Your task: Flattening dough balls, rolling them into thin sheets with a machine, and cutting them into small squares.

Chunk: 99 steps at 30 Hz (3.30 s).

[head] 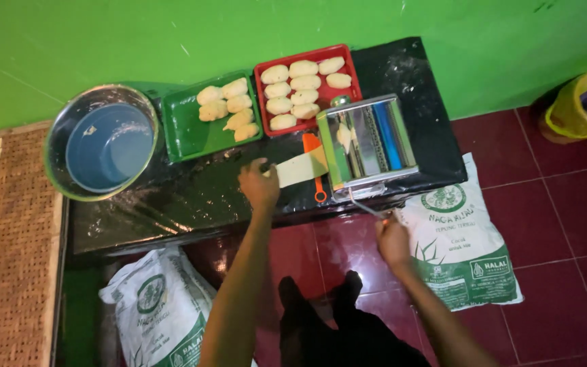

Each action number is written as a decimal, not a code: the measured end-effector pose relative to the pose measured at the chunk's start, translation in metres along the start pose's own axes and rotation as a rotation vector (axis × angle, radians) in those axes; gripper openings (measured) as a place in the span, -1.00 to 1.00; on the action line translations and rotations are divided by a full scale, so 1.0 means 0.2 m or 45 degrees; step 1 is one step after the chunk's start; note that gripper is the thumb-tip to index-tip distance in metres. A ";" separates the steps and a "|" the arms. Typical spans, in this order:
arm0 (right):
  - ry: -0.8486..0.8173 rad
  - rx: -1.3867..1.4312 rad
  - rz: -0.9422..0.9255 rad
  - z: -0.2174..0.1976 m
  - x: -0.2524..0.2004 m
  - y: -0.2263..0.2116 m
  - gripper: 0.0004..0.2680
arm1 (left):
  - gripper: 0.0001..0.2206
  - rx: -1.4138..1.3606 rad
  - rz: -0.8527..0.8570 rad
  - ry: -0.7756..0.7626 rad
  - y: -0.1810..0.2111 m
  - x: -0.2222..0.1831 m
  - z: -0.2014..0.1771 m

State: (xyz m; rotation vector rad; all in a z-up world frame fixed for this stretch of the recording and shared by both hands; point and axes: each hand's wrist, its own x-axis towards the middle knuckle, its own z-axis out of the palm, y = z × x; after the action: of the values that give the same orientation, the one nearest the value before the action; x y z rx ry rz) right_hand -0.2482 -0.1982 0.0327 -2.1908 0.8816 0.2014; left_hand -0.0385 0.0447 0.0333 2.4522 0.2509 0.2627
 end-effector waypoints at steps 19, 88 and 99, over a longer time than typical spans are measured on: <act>-0.322 0.177 -0.024 0.50 0.00 -0.01 -0.63 | -0.42 -0.891 -0.149 -0.823 0.35 -0.15 0.30; -0.516 0.383 0.040 0.50 0.02 0.04 -0.72 | -0.53 -1.838 -1.142 -0.906 0.87 -0.14 -0.07; -0.865 0.547 0.143 0.13 -0.37 -0.51 -0.70 | -0.23 -1.866 -1.016 -1.050 0.58 -0.06 0.36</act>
State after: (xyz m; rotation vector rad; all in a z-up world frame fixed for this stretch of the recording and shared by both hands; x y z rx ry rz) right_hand -0.2333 -0.0916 0.1039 -1.5166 0.5840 0.6945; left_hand -0.0193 -0.0901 0.0499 0.7487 0.4204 -0.6814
